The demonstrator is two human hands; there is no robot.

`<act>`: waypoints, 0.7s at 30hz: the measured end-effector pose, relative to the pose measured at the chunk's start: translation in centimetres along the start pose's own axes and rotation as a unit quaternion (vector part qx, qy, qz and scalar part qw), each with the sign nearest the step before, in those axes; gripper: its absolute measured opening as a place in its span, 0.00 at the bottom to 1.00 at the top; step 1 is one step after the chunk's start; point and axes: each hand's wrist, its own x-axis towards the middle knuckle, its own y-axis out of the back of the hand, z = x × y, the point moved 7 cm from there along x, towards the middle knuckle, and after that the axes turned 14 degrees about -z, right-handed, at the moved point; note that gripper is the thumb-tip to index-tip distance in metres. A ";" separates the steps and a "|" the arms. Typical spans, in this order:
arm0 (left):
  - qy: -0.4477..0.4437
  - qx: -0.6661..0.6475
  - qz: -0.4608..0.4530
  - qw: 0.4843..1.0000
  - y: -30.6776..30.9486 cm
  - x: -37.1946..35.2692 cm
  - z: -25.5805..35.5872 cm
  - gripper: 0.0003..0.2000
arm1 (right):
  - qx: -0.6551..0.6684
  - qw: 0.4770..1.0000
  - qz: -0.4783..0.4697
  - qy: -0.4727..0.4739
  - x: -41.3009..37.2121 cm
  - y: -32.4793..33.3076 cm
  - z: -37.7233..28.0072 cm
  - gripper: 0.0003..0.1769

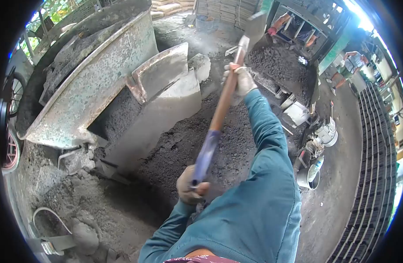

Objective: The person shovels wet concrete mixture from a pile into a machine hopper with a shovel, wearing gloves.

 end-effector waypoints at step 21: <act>0.407 -0.245 0.867 0.150 -34.6 -75.7 21.7 0.28 | -0.025 0.523 0.041 -0.851 -69.0 -12.4 76.1 0.04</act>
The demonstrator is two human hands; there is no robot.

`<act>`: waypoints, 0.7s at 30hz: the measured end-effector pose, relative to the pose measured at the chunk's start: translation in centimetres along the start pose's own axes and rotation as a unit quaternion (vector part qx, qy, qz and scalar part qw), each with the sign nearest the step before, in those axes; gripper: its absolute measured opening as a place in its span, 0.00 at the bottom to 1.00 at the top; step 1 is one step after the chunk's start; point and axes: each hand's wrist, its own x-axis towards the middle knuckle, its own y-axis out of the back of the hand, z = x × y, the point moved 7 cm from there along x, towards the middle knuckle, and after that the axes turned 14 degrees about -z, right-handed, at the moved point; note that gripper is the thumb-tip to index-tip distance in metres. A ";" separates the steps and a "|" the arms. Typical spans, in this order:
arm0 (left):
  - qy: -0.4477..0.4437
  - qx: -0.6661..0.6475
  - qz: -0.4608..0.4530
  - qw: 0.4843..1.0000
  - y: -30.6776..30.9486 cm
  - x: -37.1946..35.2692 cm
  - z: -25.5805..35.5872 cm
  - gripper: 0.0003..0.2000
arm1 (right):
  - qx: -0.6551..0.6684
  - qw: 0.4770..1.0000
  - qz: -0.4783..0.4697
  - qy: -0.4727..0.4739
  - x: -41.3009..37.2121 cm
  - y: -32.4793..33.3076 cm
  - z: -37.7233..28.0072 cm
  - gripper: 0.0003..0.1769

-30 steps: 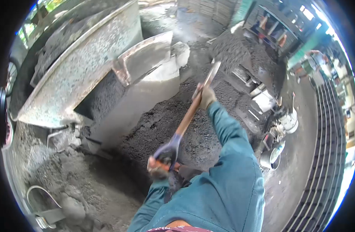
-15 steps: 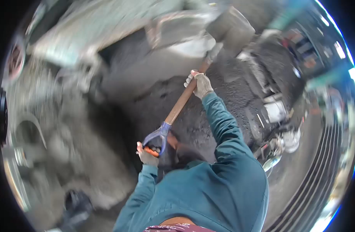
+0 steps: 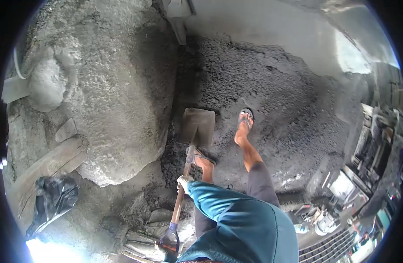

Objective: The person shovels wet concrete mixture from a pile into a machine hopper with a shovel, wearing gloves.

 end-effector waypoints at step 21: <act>0.030 0.094 -0.214 0.972 -34.0 7.1 -5.5 0.29 | 0.083 0.912 -0.123 0.383 -17.7 11.1 -30.1 0.07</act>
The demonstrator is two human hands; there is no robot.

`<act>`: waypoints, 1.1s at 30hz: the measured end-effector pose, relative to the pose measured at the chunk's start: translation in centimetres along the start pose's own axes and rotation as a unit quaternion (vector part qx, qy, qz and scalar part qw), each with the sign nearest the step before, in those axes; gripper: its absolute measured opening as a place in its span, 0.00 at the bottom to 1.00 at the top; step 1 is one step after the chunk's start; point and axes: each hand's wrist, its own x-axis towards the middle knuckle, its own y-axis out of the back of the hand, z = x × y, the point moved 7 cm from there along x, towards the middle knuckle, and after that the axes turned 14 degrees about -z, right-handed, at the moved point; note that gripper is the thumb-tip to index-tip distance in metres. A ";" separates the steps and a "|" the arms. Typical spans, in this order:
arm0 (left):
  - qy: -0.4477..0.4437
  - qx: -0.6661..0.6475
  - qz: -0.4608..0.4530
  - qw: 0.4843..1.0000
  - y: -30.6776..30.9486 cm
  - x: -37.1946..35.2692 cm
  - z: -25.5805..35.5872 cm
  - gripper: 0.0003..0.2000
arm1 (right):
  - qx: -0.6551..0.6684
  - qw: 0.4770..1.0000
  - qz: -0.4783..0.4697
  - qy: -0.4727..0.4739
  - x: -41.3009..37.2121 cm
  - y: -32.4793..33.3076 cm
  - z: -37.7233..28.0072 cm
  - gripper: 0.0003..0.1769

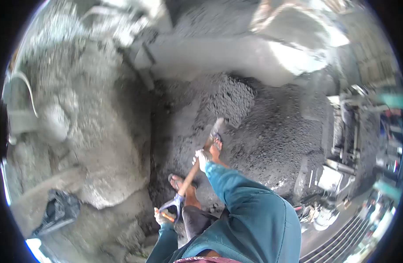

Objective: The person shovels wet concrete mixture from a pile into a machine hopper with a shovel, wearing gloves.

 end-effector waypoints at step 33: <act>-0.180 0.337 -0.612 0.693 -49.0 -25.7 1.5 0.19 | 0.037 0.814 -0.119 0.567 -50.7 -10.4 -44.9 0.09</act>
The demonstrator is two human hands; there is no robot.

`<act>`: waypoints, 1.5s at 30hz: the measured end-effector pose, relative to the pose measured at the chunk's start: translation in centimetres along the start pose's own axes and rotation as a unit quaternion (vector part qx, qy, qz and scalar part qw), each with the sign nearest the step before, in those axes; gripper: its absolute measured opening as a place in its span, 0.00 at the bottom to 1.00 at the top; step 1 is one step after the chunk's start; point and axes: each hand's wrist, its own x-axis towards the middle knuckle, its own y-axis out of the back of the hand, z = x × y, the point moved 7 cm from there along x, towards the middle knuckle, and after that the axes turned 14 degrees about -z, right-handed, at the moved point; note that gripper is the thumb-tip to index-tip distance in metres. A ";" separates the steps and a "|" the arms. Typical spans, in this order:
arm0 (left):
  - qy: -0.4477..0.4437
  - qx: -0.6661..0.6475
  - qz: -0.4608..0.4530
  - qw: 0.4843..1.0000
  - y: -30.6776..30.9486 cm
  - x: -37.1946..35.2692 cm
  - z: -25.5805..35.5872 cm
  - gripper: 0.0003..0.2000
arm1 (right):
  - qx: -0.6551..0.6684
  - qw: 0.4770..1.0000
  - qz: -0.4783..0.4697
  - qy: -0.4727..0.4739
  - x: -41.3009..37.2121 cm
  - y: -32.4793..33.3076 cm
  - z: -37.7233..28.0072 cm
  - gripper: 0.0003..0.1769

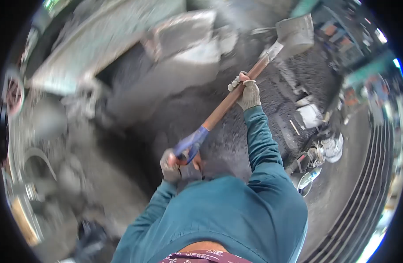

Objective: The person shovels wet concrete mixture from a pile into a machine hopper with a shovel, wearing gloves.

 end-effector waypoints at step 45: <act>0.166 -0.250 0.390 0.870 11.0 -12.1 -12.7 0.25 | -0.048 0.962 0.165 -0.214 -7.3 7.2 20.6 0.08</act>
